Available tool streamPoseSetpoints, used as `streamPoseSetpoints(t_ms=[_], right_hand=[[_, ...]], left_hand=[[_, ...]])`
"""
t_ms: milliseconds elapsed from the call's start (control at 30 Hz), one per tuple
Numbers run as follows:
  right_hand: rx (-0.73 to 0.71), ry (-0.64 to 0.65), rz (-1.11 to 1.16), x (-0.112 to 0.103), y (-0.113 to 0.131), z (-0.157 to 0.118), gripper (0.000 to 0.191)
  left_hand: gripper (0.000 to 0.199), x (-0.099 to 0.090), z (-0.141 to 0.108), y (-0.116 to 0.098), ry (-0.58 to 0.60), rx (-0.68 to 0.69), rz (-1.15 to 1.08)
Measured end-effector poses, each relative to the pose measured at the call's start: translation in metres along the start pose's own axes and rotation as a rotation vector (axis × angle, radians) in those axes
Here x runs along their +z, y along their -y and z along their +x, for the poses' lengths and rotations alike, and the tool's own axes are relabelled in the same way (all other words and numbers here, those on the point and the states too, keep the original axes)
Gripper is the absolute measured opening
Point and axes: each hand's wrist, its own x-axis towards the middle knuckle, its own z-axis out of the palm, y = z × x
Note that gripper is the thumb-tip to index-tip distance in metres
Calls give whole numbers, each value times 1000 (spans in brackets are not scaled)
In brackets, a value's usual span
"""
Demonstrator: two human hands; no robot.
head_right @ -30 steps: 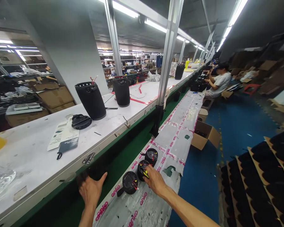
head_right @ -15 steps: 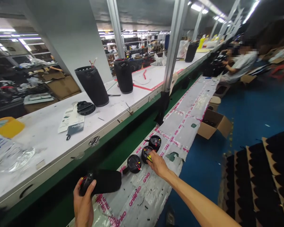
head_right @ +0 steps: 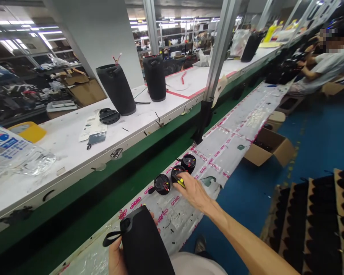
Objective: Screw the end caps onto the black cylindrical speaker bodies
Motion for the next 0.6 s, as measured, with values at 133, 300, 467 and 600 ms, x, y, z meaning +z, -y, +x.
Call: streamPoseSetpoints(t_ms=[133, 300, 467, 600], right_hand=[[21, 287, 232, -27, 44, -52, 33], [199, 521, 389, -26, 60, -94, 72], [298, 526, 726, -11, 53, -98, 75], [343, 646, 1016, 1, 52, -106, 60]], left_hand=[[52, 17, -9, 4, 39, -104, -171], [60, 43, -21, -5, -105, 34, -115], [69, 43, -30, -13, -52, 39, 46], [75, 29, -37, -8, 86, -40, 13]])
